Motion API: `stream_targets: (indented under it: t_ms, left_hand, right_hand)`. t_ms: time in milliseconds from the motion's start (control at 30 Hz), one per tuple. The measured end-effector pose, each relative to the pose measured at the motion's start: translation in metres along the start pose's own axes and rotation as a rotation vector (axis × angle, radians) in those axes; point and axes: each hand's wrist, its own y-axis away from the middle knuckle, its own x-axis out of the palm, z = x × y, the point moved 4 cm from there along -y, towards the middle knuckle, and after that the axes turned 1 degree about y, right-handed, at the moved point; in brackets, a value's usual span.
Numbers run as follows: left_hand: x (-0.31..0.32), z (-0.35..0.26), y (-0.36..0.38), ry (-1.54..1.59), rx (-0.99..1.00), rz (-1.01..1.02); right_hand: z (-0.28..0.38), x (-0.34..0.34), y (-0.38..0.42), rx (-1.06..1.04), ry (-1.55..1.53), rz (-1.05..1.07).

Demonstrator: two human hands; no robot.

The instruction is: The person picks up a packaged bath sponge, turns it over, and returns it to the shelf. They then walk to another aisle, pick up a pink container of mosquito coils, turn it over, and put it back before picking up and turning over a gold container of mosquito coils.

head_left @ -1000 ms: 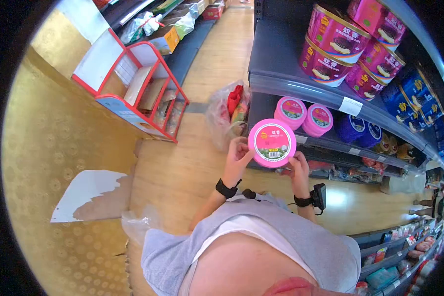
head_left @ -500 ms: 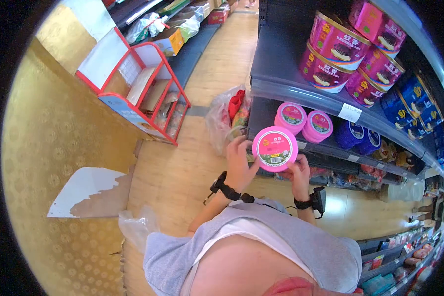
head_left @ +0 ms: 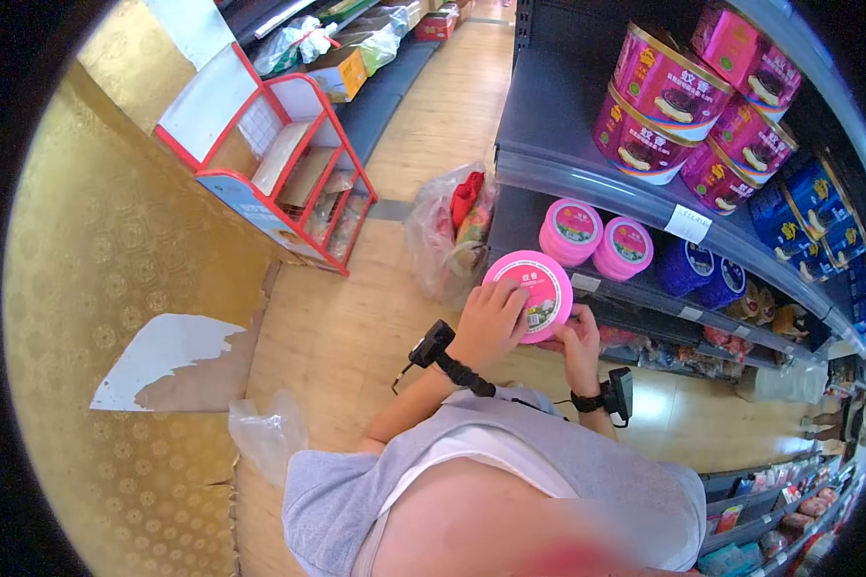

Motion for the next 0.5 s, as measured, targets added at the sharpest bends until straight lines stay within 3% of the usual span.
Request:
stream_targets:
  t_ms: [67, 167, 267, 367, 433, 500]
  left_hand:
    - [0.002, -0.002, -0.001, -0.033, 0.021, 0.048]
    - [0.000, -0.002, 0.000, -0.058, 0.024, -0.040]
    - [0.009, 0.002, 0.002, 0.036, -0.011, 0.111]
    - [0.006, -0.005, 0.000, -0.065, 0.050, 0.010]
    - [0.005, -0.005, 0.001, -0.051, -0.009, -0.098]
    - [0.014, 0.002, 0.003, -0.015, 0.011, 0.001]
  right_hand:
    - [0.002, 0.001, 0.002, -0.001, 0.013, 0.010]
    - [0.005, 0.002, 0.003, 0.002, -0.031, 0.012]
    - [0.005, 0.002, 0.003, -0.021, -0.008, 0.031]
    - [0.005, -0.001, 0.001, -0.016, 0.015, 0.042]
    - [0.012, 0.001, 0.004, -0.010, 0.009, 0.033]
    - [0.014, 0.001, 0.005, 0.001, 0.000, 0.022]
